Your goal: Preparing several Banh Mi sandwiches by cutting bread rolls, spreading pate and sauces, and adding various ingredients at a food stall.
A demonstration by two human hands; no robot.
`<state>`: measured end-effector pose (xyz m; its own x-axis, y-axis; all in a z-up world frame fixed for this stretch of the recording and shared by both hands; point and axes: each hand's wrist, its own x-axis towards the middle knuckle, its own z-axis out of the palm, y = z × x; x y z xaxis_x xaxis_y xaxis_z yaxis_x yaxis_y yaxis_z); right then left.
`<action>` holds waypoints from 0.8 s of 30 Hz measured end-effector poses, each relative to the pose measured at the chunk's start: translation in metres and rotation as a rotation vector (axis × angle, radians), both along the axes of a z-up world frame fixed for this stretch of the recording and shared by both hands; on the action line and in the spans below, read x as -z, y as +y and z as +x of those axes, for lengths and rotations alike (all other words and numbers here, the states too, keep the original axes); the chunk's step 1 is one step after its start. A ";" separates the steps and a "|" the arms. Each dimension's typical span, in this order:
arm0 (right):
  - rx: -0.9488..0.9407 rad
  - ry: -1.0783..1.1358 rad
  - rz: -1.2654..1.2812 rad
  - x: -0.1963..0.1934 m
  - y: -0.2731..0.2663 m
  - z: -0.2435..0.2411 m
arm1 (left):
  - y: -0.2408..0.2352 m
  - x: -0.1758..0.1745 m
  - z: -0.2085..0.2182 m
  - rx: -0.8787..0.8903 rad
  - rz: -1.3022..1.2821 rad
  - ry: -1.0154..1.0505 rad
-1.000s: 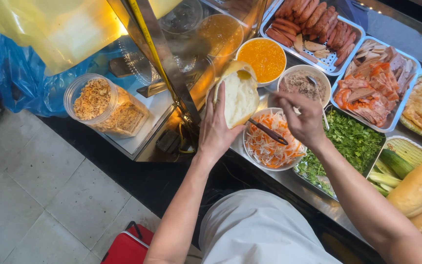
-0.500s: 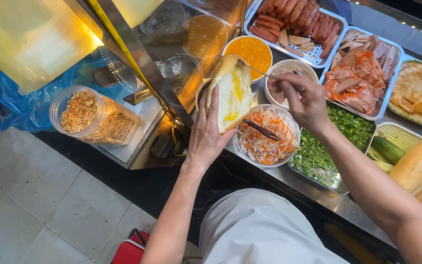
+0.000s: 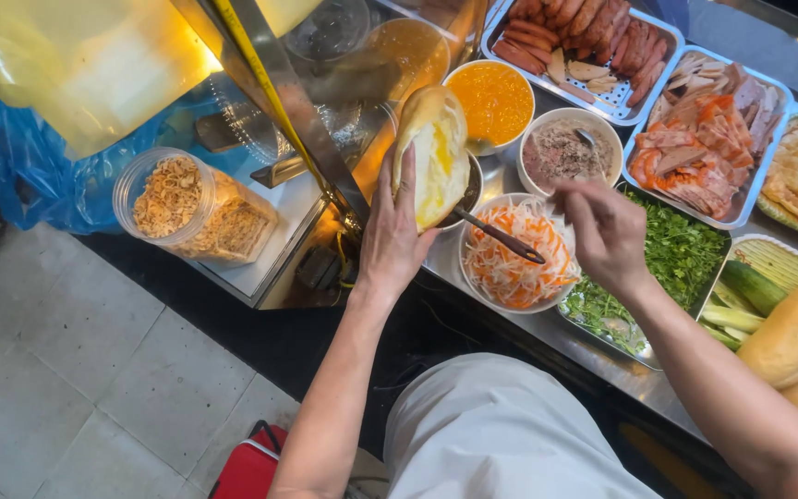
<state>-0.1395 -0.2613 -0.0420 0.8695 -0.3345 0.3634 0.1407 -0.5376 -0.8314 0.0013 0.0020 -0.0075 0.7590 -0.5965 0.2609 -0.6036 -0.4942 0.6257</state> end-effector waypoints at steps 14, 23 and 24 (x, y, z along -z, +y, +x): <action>0.371 0.595 -0.436 0.015 -0.038 0.005 | -0.002 0.000 -0.019 0.044 -0.150 0.049; 0.464 0.193 -0.264 0.029 -0.058 -0.005 | -0.017 0.008 -0.025 0.136 -0.245 0.127; 0.439 0.074 -0.310 0.031 -0.063 0.002 | -0.019 0.009 -0.026 0.153 -0.255 0.123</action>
